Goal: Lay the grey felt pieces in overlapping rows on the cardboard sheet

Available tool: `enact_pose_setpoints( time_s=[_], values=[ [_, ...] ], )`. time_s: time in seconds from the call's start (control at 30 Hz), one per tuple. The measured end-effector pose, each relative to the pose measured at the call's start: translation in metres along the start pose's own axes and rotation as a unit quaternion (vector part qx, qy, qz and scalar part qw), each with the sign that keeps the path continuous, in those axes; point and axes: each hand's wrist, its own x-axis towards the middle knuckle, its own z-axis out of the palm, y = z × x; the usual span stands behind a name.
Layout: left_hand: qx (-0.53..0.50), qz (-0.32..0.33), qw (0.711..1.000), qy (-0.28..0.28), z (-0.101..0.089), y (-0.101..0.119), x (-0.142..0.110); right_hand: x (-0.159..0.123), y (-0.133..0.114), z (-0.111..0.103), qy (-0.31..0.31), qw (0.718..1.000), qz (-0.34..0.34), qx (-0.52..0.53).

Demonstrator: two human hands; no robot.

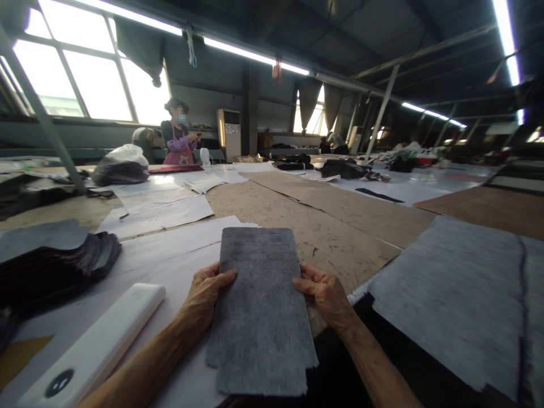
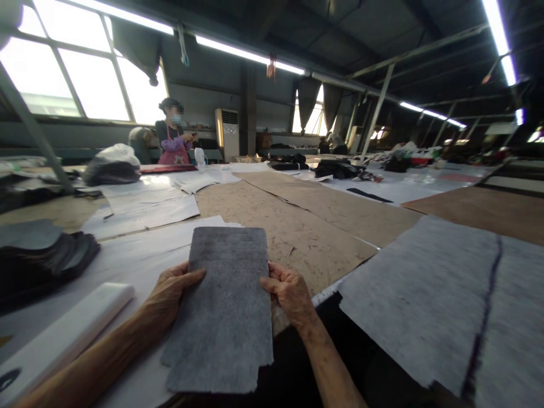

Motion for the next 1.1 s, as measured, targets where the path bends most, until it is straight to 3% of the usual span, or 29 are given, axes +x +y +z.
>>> enact_pose_setpoints(
  time_s=[0.47, 1.1],
  values=[
    [0.01, 0.03, 0.999, -0.038, 0.0003, 0.0021, 0.0035, 0.003, -0.005, 0.0007, 0.085, 0.996, 0.035, -0.016],
    [0.002, 0.024, 0.999, -0.034, 0.0005, 0.0015, 0.0063, 0.0021, -0.0033, -0.002, 0.092, 0.995, 0.042, -0.023]
  ],
)
